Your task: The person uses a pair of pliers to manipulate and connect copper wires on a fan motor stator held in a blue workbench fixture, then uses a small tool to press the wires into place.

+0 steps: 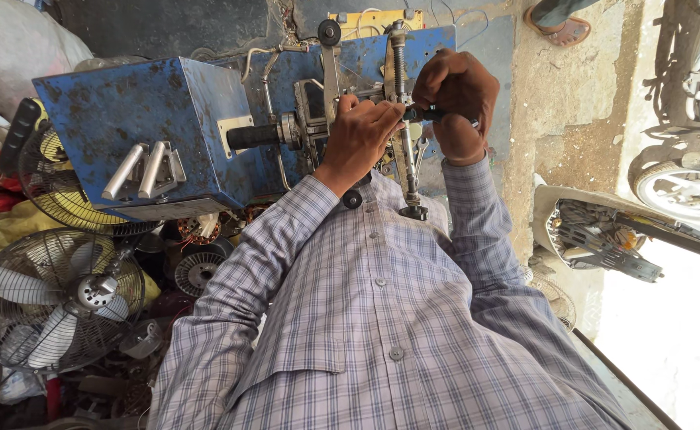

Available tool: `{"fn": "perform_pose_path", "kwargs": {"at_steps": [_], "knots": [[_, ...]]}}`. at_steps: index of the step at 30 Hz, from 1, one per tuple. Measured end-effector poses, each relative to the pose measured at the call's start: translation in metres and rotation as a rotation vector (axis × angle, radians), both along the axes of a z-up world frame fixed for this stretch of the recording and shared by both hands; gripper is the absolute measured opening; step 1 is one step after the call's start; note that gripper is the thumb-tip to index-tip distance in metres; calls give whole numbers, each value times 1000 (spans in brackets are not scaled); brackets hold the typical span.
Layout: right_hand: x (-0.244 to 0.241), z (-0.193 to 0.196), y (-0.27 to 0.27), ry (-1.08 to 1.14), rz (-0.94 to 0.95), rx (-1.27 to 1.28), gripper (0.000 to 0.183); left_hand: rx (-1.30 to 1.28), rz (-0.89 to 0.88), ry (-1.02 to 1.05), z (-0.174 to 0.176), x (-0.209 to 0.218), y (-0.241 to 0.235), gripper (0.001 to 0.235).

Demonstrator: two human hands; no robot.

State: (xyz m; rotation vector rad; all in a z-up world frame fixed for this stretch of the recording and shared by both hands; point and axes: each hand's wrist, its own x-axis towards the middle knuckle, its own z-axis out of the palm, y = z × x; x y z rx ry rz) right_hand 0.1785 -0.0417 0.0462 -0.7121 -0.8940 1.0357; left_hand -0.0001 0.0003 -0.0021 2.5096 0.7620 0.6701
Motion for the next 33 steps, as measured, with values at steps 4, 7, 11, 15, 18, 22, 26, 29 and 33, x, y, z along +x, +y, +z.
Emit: {"fn": "perform_pose_path", "kwargs": {"at_steps": [4, 7, 11, 15, 18, 22, 26, 29, 33], "knots": [[3, -1, 8, -5, 11, 57, 47, 9, 2, 4, 0, -1, 0, 22], [3, -3, 12, -39, -2, 69, 35, 16, -4, -10, 1, -2, 0, 24], [6, 3, 8, 18, 13, 2, 34, 47, 0, 0, 5, -1, -2, 24], [12, 18, -11, 48, 5, -61, 59, 48, 36, 49, 7, 0, -4, 23], [23, 28, -22, 43, -93, -46, 66, 27, 21, -4, 8, -2, -2, 25], [27, 25, -23, 118, -147, -42, 74, 46, 23, -9, 10, 0, -1, 27], [17, 15, -20, 151, -191, -29, 74, 20, 30, 19, 11, 0, -1, 25], [8, 9, -20, 164, -204, -32, 71, 37, 31, 26, 10, -1, -1, 25], [-4, 9, -25, 177, -267, -44, 68, 37, 38, 11, 12, 1, -1, 25]]}}
